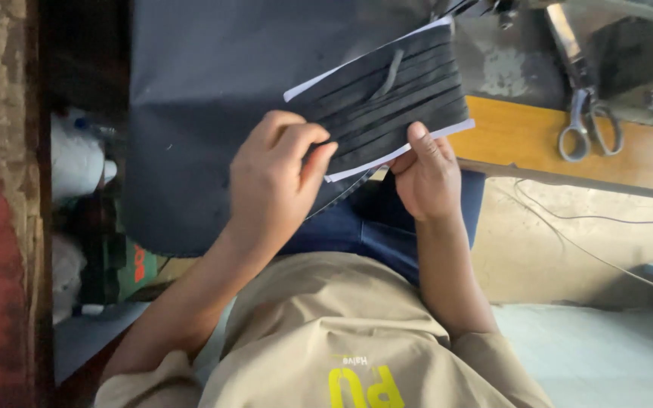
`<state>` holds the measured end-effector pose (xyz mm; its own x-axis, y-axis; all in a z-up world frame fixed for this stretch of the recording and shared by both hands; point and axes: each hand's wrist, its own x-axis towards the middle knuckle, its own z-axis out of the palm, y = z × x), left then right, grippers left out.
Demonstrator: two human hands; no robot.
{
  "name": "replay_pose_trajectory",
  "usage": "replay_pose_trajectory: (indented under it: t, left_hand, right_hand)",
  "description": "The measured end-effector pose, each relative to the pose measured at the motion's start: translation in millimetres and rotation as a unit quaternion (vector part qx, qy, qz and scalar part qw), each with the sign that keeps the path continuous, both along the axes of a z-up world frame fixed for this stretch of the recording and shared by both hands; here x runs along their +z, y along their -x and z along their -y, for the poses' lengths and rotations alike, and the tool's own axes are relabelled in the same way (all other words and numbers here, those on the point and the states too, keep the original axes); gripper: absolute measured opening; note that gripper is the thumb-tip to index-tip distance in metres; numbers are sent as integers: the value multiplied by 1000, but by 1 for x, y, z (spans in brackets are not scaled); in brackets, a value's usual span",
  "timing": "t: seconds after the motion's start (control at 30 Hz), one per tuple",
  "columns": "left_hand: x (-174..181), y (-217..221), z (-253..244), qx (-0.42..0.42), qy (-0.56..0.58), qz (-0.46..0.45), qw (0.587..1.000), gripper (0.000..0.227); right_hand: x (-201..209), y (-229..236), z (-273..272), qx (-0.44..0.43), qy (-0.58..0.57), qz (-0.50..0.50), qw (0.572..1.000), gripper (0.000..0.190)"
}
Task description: The person is seated at a sewing machine, handling a stack of black face masks. They use scissors to trim elastic bands, then attach the bands to the masks by hand.
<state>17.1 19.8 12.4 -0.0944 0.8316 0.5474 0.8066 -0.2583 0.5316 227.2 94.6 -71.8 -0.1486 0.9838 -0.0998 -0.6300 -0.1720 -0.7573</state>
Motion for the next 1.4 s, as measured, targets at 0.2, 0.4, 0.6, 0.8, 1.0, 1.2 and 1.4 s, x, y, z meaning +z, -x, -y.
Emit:
replay_pose_trajectory:
  t: [0.2, 0.4, 0.6, 0.8, 1.0, 1.2, 1.4]
  left_hand:
    - [-13, -22, -1, 11, -20, -31, 999, 9]
    - [-8, -21, -1, 21, -32, -45, 998, 14]
    - [-4, -18, -2, 29, -32, -99, 994, 13]
    - [-32, -23, -10, 74, -43, -137, 987, 12]
    - [-26, -12, -4, -24, -1, 81, 996, 14]
    - [-39, 11, 19, -144, 149, 619, 757, 7]
    - [-36, 57, 1, 81, 83, 692, 712, 19]
  right_hand:
    - [30, 3, 7, -4, -12, 0, 1000, 20]
    - [10, -5, 10, 9, -39, -1, 999, 23]
    - [-37, -26, 10, 28, -61, 13, 998, 26]
    - [-57, -30, 15, 41, -60, 11, 997, 28]
    - [-34, -22, 9, 34, -34, 7, 999, 33]
    - [-38, -43, -5, 56, 36, -61, 996, 32]
    - [-77, -61, 9, 99, -6, -15, 995, 36]
